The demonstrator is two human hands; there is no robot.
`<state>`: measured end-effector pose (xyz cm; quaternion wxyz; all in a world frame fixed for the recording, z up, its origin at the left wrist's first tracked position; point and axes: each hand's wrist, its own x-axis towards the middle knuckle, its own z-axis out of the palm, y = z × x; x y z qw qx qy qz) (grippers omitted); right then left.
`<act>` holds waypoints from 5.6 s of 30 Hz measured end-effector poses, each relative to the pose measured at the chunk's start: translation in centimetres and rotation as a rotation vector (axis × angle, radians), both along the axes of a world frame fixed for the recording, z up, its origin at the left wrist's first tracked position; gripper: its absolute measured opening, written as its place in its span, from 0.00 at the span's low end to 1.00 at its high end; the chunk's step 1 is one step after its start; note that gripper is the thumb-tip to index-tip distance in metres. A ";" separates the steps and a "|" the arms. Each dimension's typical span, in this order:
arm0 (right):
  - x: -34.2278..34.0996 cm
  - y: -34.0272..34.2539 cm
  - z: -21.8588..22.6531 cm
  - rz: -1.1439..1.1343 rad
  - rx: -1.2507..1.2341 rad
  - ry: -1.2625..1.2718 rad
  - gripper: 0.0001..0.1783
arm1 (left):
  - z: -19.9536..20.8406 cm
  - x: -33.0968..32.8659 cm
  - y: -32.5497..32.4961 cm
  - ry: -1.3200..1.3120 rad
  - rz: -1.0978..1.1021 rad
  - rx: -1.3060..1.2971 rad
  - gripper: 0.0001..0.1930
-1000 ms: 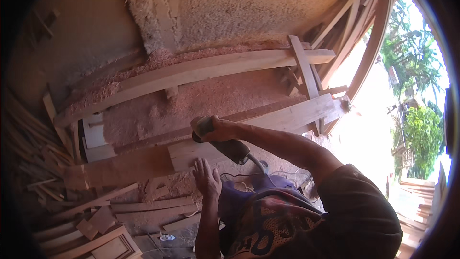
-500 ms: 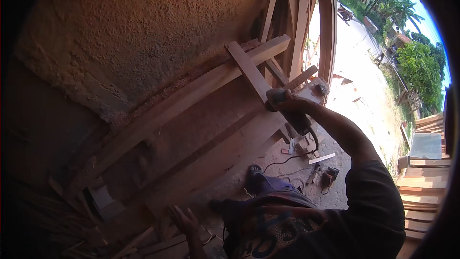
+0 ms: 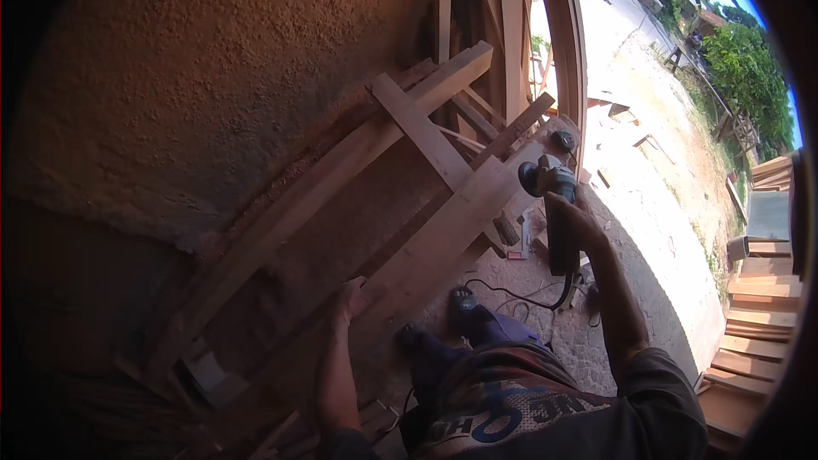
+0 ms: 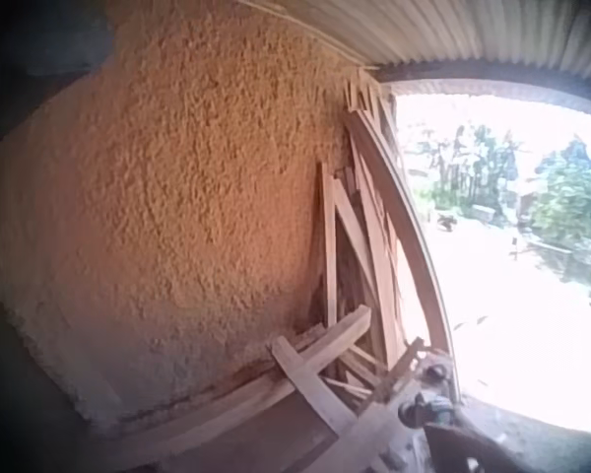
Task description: The person smooths a wooden plank with a handheld sander, measures it with a tape measure, and then hammers nails into the plank to attach it to a wooden frame. The person also retrieves a hammer from a workbench and uses it to secure the plank.
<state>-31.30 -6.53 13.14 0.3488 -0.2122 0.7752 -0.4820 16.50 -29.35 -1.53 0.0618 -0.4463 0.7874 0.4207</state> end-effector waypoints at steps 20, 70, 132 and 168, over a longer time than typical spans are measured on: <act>13.2 8.9 -0.8 -0.338 -0.163 -0.296 0.32 | 5.6 -4.3 6.4 0.018 -0.113 -0.783 0.22; 19.2 14.6 -6.7 -0.791 -0.350 -0.269 0.51 | 8.6 -16.6 25.8 0.399 -0.309 0.888 0.29; 2.2 25.1 -43.4 -0.500 0.151 -0.295 0.30 | -2.0 -26.8 8.6 -0.213 -0.125 -1.096 0.33; 16.9 0.0 -5.5 0.644 -0.039 -0.525 0.30 | 6.6 -12.4 18.0 0.857 0.525 0.519 0.14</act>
